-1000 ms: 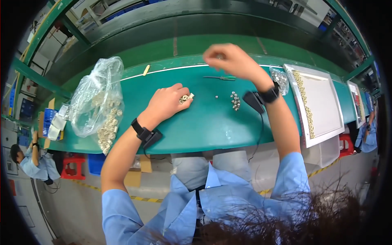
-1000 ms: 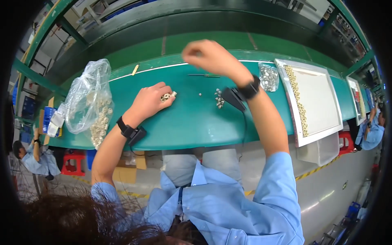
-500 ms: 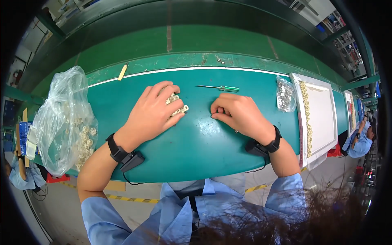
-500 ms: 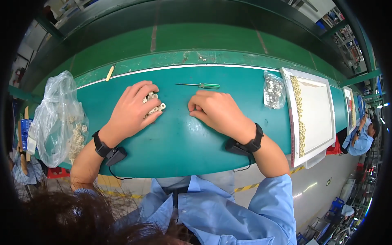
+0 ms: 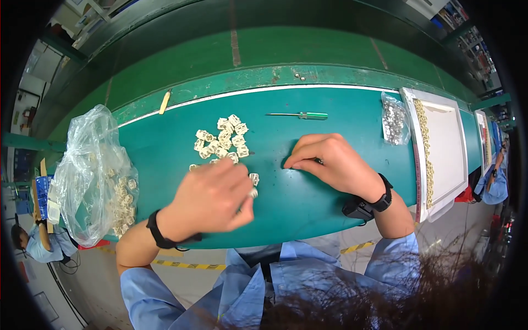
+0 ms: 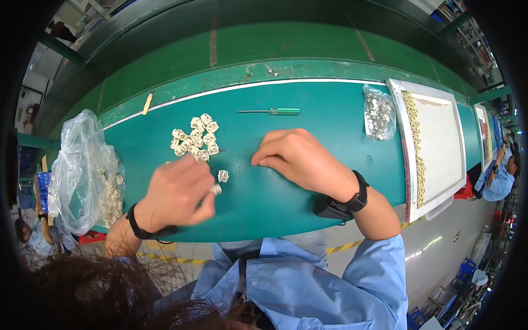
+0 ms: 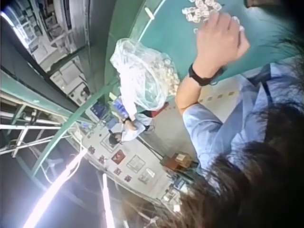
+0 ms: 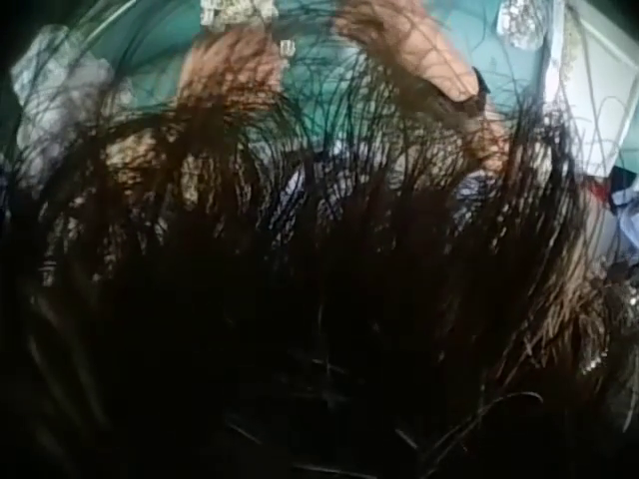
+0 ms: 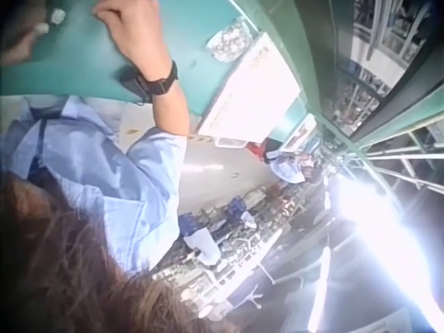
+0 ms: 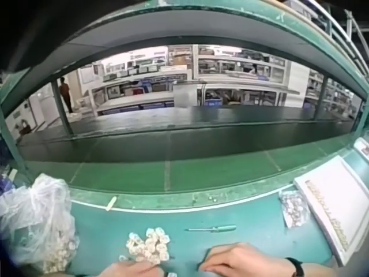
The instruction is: The person picks up white plastic components and small metal parts by hand, fits the metal parts into the plastic components, and places the assembled units into a white tray.
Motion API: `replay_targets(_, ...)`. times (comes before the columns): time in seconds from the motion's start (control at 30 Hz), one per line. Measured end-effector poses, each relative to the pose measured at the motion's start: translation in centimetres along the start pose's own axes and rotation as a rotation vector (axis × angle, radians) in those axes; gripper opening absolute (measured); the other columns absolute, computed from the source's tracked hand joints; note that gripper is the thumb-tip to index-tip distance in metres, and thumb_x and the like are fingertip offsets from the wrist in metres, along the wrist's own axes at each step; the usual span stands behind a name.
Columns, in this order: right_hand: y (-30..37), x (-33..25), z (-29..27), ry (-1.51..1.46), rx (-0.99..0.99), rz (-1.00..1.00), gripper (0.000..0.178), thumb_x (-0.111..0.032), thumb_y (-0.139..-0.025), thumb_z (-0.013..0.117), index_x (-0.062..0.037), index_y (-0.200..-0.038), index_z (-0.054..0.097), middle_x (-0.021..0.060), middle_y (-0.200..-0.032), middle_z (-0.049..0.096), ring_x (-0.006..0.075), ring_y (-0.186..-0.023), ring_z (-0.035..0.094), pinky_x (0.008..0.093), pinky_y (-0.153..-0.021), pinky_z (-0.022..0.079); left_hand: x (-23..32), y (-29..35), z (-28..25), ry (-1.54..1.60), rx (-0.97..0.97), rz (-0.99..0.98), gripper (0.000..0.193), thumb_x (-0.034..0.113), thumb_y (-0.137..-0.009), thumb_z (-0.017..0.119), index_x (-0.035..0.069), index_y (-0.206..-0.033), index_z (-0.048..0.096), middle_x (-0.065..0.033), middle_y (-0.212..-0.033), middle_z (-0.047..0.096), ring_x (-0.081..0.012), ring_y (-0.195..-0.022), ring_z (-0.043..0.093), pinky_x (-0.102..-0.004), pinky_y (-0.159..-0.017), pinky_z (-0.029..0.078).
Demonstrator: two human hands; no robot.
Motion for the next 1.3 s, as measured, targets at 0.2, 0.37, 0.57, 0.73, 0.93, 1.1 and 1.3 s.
replay_targets(0.2, -0.4, -0.1, 2.2, -0.103, -0.071, 0.171, 0.025, 0.004, -0.090, 0.086, -0.0052, -0.114, 0.086, 0.0077, -0.095, 0.078, 0.0195, -0.081, 0.075, 0.0346, -0.071, 0.059, 4.3, 0.6, 4.8, 0.010, -0.042, 0.128, 0.034, 0.033, -0.087, 0.082, 0.012, -0.073, 0.059, -0.0019, -0.077, 0.052, -0.0214, -0.075, 0.059, -0.0359, -0.058, 0.049)
replay_targets(0.37, -0.3, -0.1, 0.4, -0.007, -0.005, 0.209, 0.024, 0.002, -0.088, 0.091, -0.0054, -0.111, 0.085, 0.0062, -0.092, 0.075, 0.0172, -0.079, 0.072, 0.0332, -0.069, 0.059, 3.7, 1.1, 5.1, -0.033, -0.019, 0.130, 0.035, 0.034, -0.090, 0.082, 0.013, -0.076, 0.059, -0.0008, -0.079, 0.051, -0.0190, -0.075, 0.058, -0.0333, -0.058, 0.048)
replay_targets(0.57, 0.2, -0.3, 1.6, 0.070, -0.076, 0.227, 0.021, -0.001, -0.089, 0.092, -0.0048, -0.107, 0.084, 0.0059, -0.093, 0.074, 0.0169, -0.079, 0.072, 0.0326, -0.068, 0.059, 3.7, 1.8, 5.3, 0.031, -0.029, 0.114, 0.036, 0.038, -0.093, 0.083, 0.014, -0.081, 0.059, -0.0006, -0.082, 0.047, -0.0175, -0.074, 0.055, -0.0309, -0.058, 0.047)
replay_targets(0.73, 0.0, -0.8, 2.0, 0.132, -0.072, 0.135, 0.020, -0.001, -0.088, 0.093, -0.0035, -0.107, 0.084, 0.0060, -0.095, 0.074, 0.0184, -0.079, 0.072, 0.0329, -0.067, 0.059, 3.1, 2.2, 5.0, 0.078, -0.040, 0.035, 0.040, 0.043, -0.093, 0.085, 0.013, -0.087, 0.059, -0.0016, -0.084, 0.047, -0.0177, -0.074, 0.053, -0.0292, -0.057, 0.047)
replay_targets(0.93, 0.1, -1.6, 2.1, 0.154, -0.070, 0.141, 0.021, 0.000, -0.087, 0.093, -0.0026, -0.105, 0.084, 0.0068, -0.093, 0.074, 0.0197, -0.079, 0.072, 0.0334, -0.067, 0.059, 2.3, 2.3, 5.0, 0.225, -0.041, 0.011, 0.043, 0.046, -0.091, 0.089, 0.012, -0.098, 0.064, -0.0019, -0.088, 0.049, -0.0176, -0.073, 0.056, -0.0307, -0.058, 0.051)
replay_targets(1.1, 0.2, -1.1, 2.6, 0.160, -0.072, 0.146, 0.023, 0.000, -0.086, 0.095, -0.0024, -0.106, 0.084, 0.0073, -0.095, 0.075, 0.0181, -0.079, 0.072, 0.0329, -0.067, 0.059, 2.0, 2.8, 5.6, 0.351, -0.008, 0.002, 0.036, 0.037, -0.092, 0.089, 0.012, -0.103, 0.066, -0.0016, -0.090, 0.051, -0.0170, -0.075, 0.060, -0.0325, -0.060, 0.055)
replay_targets(1.3, -0.2, -1.4, 2.5, 0.145, -0.058, 0.201, 0.025, 0.000, -0.085, 0.095, -0.0024, -0.107, 0.084, 0.0069, -0.098, 0.076, 0.0164, -0.079, 0.072, 0.0315, -0.067, 0.059, 1.0, 2.8, 5.6, 0.426, -0.019, -0.061, 0.028, 0.027, -0.094, 0.087, 0.013, -0.104, 0.066, -0.0016, -0.091, 0.054, -0.0171, -0.079, 0.066, -0.0326, -0.063, 0.057)
Point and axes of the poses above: each hand's wrist, its own y-axis away from the middle knuckle, its own z-axis out of the palm, x = y × z, the point moved 9 cm from there along -y, towards the middle knuckle
